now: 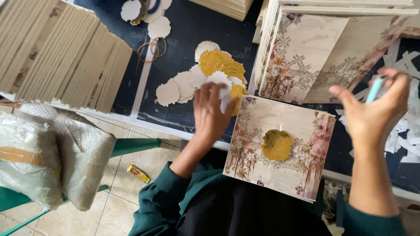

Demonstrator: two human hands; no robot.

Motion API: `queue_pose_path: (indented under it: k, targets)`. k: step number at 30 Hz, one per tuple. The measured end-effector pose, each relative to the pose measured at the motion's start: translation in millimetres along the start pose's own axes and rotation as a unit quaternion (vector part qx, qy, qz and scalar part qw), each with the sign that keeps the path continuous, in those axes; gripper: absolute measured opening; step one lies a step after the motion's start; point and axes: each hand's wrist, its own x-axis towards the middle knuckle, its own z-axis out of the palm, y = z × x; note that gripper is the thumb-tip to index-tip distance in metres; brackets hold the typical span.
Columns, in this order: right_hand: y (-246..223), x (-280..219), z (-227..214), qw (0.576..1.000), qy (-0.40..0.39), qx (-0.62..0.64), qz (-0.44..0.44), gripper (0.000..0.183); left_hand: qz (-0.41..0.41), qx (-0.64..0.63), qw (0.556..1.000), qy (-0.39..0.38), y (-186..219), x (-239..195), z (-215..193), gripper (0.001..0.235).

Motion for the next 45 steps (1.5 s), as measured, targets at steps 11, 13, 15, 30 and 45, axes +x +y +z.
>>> queue_pose_path:
  k: [11, 13, 15, 30, 45]
  targets:
    - [81, -2, 17, 0.914, -0.003, 0.271, 0.302, 0.033, -0.108, 0.014, 0.993, -0.04, -28, 25, -9, 0.035]
    - [109, -32, 2, 0.841, -0.048, 0.306, 0.445, 0.027, -0.117, -0.065, 0.99, -0.032, -18, 25, -27, 0.018]
    - [149, -82, -17, 0.835, -0.07, 0.358, 0.412, 0.059, -0.174, -0.167, 0.97, 0.026, -3, 29, -45, 0.01]
    - [-81, -88, -93, 0.975, -0.183, 0.065, 0.106, 0.059, -0.157, -0.51, 0.828, -0.173, 78, -19, -41, 0.017]
    - [-110, -67, -66, 0.936, -0.19, 0.288, 0.076, 0.055, -0.137, -0.379, 0.867, -0.295, 114, -26, -27, 0.023]
